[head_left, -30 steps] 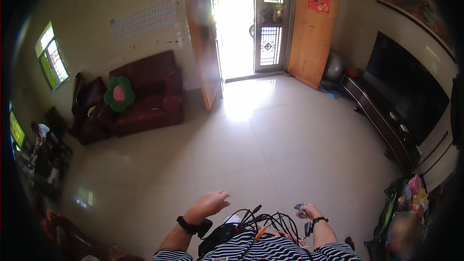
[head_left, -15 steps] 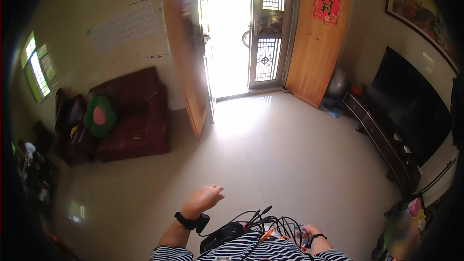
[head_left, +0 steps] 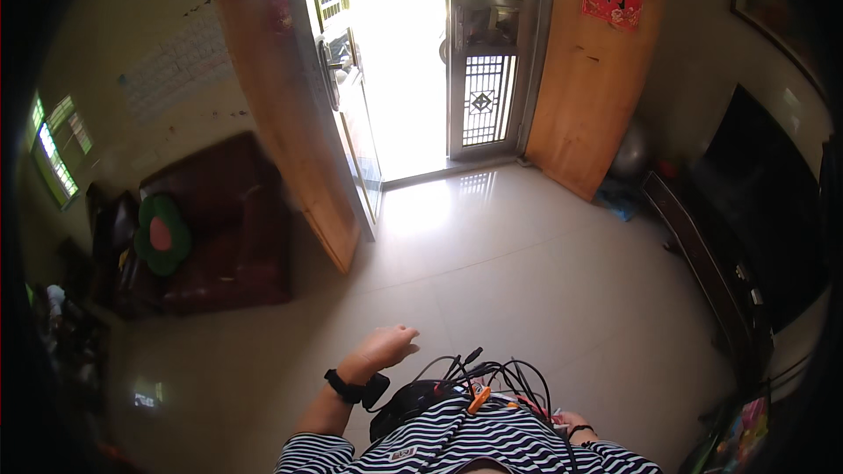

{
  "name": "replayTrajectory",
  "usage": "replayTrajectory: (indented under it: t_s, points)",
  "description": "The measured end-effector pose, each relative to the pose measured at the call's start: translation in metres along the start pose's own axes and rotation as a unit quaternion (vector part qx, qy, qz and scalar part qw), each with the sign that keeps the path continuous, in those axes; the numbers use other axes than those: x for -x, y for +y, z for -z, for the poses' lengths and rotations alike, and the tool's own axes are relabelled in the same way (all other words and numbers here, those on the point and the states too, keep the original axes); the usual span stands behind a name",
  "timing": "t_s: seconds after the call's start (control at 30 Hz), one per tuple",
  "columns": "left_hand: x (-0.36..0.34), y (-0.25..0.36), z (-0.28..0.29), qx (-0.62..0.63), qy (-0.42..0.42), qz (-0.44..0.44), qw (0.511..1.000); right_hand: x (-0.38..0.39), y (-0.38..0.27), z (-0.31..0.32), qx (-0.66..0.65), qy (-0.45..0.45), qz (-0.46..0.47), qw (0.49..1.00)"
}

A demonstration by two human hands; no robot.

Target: The person wipes a wall and a door with a cloth, then moves to the entrance and wipes a metal security gate. The person uses a cloth to clean the surfaces.

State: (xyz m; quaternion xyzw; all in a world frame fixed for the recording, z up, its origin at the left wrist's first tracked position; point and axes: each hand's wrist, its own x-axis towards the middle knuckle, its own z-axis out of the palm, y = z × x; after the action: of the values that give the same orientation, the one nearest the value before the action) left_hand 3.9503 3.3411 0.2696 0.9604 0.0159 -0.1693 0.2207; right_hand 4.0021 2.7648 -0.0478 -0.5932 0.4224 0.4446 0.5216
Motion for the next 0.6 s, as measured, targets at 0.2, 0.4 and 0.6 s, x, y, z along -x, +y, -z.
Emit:
replayTrajectory:
  t_s: [0.2,0.4,0.6]
  points:
    - [-0.110,0.011,0.071,0.000,0.035,0.004,0.999,-0.017,-0.255,-0.078,0.033,-0.065,0.171,0.983]
    - [-0.204,-0.033,0.123,0.022,0.031,0.016,0.999,0.024,-0.450,-0.201,0.142,-0.189,0.312,0.920]
    - [-0.296,-0.118,0.213,0.009,0.202,-0.043,0.978,0.070,-0.601,-0.343,0.178,-0.269,0.366,0.873]
